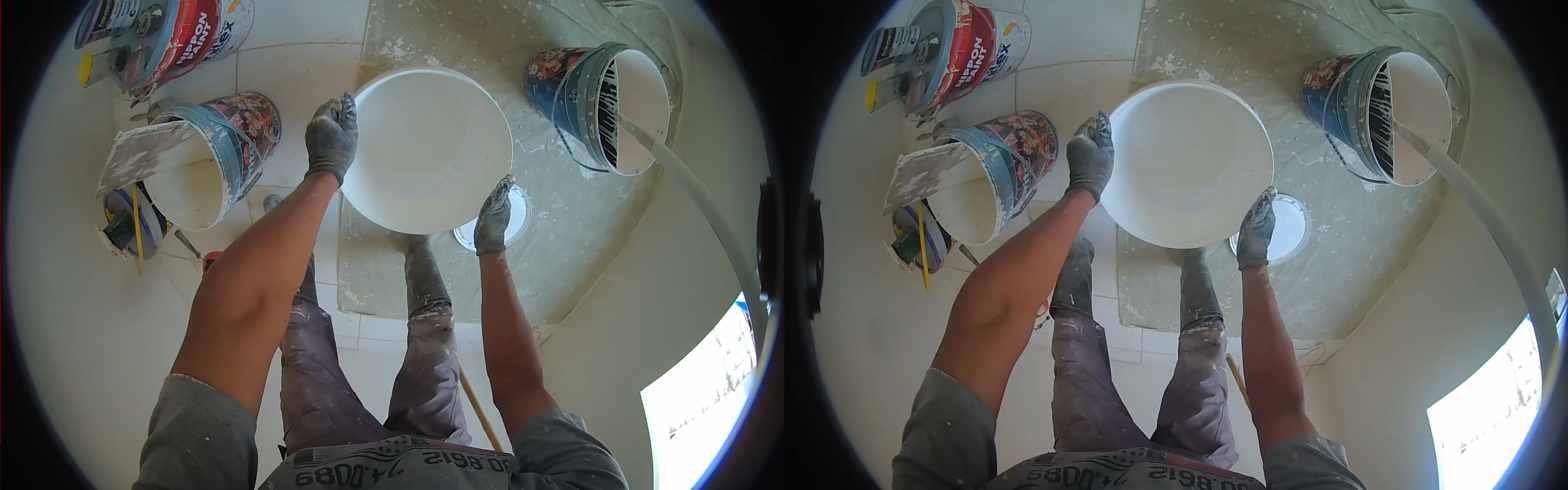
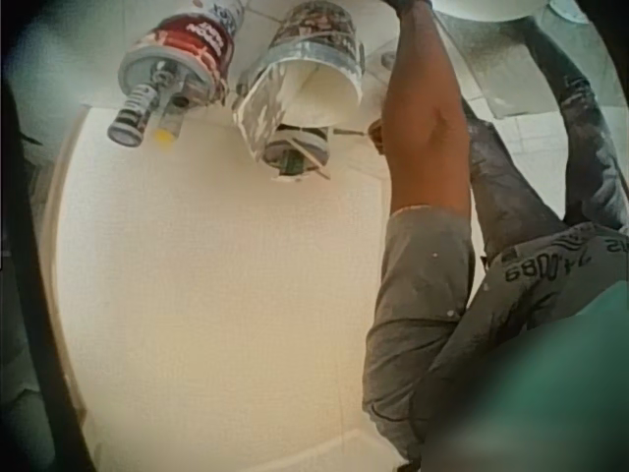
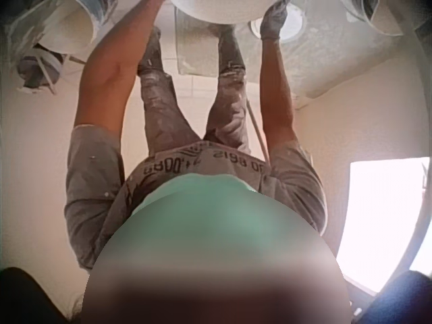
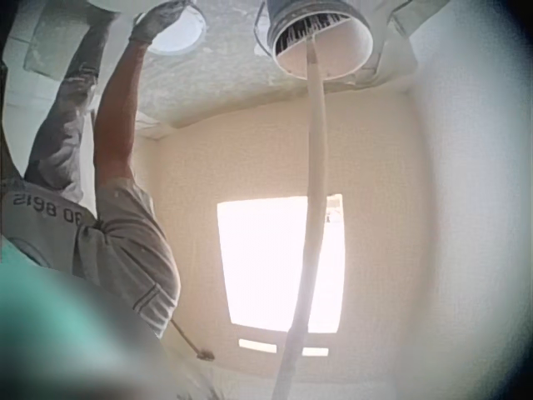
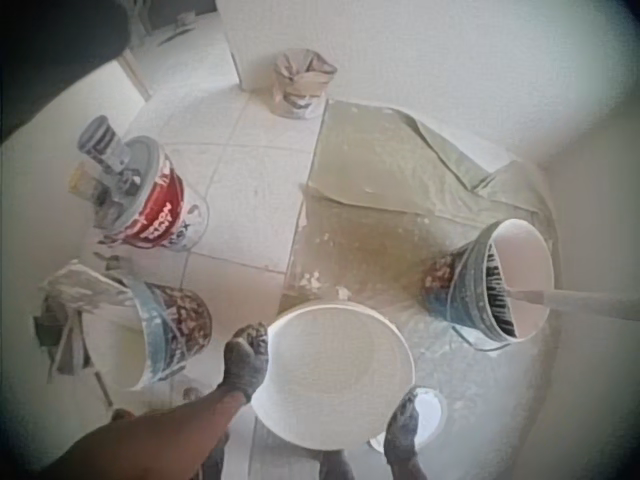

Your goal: The user is seen mixing paint and then taking the paint to another room.

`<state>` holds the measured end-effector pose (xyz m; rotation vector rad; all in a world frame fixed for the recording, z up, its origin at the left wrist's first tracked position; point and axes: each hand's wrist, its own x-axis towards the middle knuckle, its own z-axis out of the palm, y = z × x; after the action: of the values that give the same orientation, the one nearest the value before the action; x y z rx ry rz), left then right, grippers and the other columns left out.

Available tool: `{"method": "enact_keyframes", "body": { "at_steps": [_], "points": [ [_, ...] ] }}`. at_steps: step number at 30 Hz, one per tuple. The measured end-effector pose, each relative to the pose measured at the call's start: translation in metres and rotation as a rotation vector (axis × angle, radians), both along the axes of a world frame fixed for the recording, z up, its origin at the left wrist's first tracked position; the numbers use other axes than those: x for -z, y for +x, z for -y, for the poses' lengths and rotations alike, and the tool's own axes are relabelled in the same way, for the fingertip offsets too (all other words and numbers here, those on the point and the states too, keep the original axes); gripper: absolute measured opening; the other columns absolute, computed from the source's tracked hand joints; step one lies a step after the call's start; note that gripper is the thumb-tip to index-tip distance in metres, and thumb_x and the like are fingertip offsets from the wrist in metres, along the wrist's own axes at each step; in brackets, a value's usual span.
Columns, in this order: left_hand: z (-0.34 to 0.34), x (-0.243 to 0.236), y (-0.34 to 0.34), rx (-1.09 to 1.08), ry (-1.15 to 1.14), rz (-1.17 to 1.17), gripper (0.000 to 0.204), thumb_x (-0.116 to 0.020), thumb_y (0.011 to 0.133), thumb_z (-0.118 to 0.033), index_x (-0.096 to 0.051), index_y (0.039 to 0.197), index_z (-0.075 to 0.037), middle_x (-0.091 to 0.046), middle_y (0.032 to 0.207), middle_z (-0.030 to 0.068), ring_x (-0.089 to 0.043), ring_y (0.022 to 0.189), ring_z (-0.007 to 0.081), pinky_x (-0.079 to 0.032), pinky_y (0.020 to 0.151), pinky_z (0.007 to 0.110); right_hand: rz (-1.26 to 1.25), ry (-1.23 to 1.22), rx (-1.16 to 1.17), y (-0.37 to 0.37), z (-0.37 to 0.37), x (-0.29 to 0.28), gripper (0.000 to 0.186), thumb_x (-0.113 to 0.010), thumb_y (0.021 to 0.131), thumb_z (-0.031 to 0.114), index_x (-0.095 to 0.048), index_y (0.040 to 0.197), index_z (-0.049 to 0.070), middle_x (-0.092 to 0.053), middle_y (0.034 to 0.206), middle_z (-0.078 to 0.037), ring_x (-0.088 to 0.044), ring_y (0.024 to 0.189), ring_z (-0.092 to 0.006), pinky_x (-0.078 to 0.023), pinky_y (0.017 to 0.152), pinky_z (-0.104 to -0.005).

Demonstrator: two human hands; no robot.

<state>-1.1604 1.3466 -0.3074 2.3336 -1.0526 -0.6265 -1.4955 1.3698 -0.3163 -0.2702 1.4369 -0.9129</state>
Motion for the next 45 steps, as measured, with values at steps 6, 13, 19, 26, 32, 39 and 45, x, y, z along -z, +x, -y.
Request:
{"method": "enact_keyframes", "body": {
  "at_steps": [6,13,19,26,32,39,45],
  "points": [
    [-0.006,-0.001,0.005,-0.028,0.005,0.013,0.048,-0.053,0.103,-0.041,-0.066,0.083,0.000,-0.067,0.089,0.0260,-0.066,0.083,0.0452,-0.053,0.077,0.051,-0.609,-0.151,-0.438,0.007,0.001,0.002,0.056,-0.038,0.112,0.040,-0.052,0.140,-0.007,-0.064,0.129,-0.012,-0.059,0.114,-0.0203,-0.047,0.100,-0.0332],
    [0.002,-0.016,0.000,-0.087,0.038,-0.092,0.053,-0.053,0.102,-0.048,-0.065,0.079,-0.002,-0.066,0.085,0.0250,-0.065,0.082,0.0450,-0.052,0.078,0.052,-0.421,-0.255,-0.193,0.016,0.012,-0.027,0.049,-0.045,0.111,0.039,-0.057,0.132,-0.003,-0.066,0.117,-0.011,-0.063,0.100,-0.0175,-0.052,0.089,-0.0325],
    [-0.093,0.004,0.111,-0.011,0.102,-0.137,0.064,-0.044,0.104,-0.057,-0.067,0.085,0.000,-0.068,0.090,0.0289,-0.064,0.093,0.0504,-0.051,0.082,0.052,-0.175,-0.024,-0.420,0.085,-0.036,-0.117,0.019,-0.073,0.095,0.011,-0.057,0.100,0.003,-0.060,0.088,-0.001,-0.062,0.076,-0.0086,-0.054,0.058,-0.0246],
    [-0.203,-0.077,0.105,-0.575,-0.033,-1.079,0.070,-0.043,0.103,-0.064,-0.074,0.100,-0.001,-0.076,0.093,0.0109,-0.071,0.085,0.0202,-0.054,0.081,0.031,-0.215,0.062,-0.697,0.105,-0.044,-0.253,0.015,-0.069,0.094,0.008,-0.068,0.105,-0.003,-0.071,0.094,-0.008,-0.071,0.071,-0.0151,-0.059,0.057,-0.0257],
    [-0.301,-0.132,0.104,-0.854,-0.546,-2.015,0.075,-0.042,0.102,-0.067,-0.071,0.119,0.000,-0.075,0.111,0.0122,-0.071,0.101,0.0237,-0.054,0.095,0.036,-0.382,0.020,-1.043,0.161,-0.102,-0.367,0.027,-0.059,0.097,0.012,-0.061,0.117,-0.007,-0.071,0.098,-0.016,-0.073,0.087,-0.0204,-0.062,0.065,-0.0298],
    [-0.361,-0.133,0.136,-0.882,-0.815,-2.177,0.075,-0.041,0.102,-0.067,-0.066,0.128,-0.001,-0.072,0.123,0.0126,-0.068,0.114,0.0243,-0.051,0.102,0.038,-0.438,0.141,-1.005,0.190,-0.168,-0.434,0.033,-0.053,0.096,0.007,-0.052,0.125,-0.007,-0.072,0.098,-0.014,-0.073,0.089,-0.0254,-0.063,0.076,-0.0367],
    [-0.389,-0.121,0.124,-0.941,-0.897,-2.213,0.075,-0.041,0.102,-0.067,-0.065,0.129,-0.002,-0.071,0.125,0.0125,-0.067,0.115,0.0243,-0.051,0.103,0.039,-0.656,-0.205,-1.323,0.217,-0.212,-0.435,0.019,-0.062,0.092,0.011,-0.068,0.100,-0.006,-0.071,0.104,-0.018,-0.072,0.093,-0.0317,-0.061,0.079,-0.0394]
  ]
}}
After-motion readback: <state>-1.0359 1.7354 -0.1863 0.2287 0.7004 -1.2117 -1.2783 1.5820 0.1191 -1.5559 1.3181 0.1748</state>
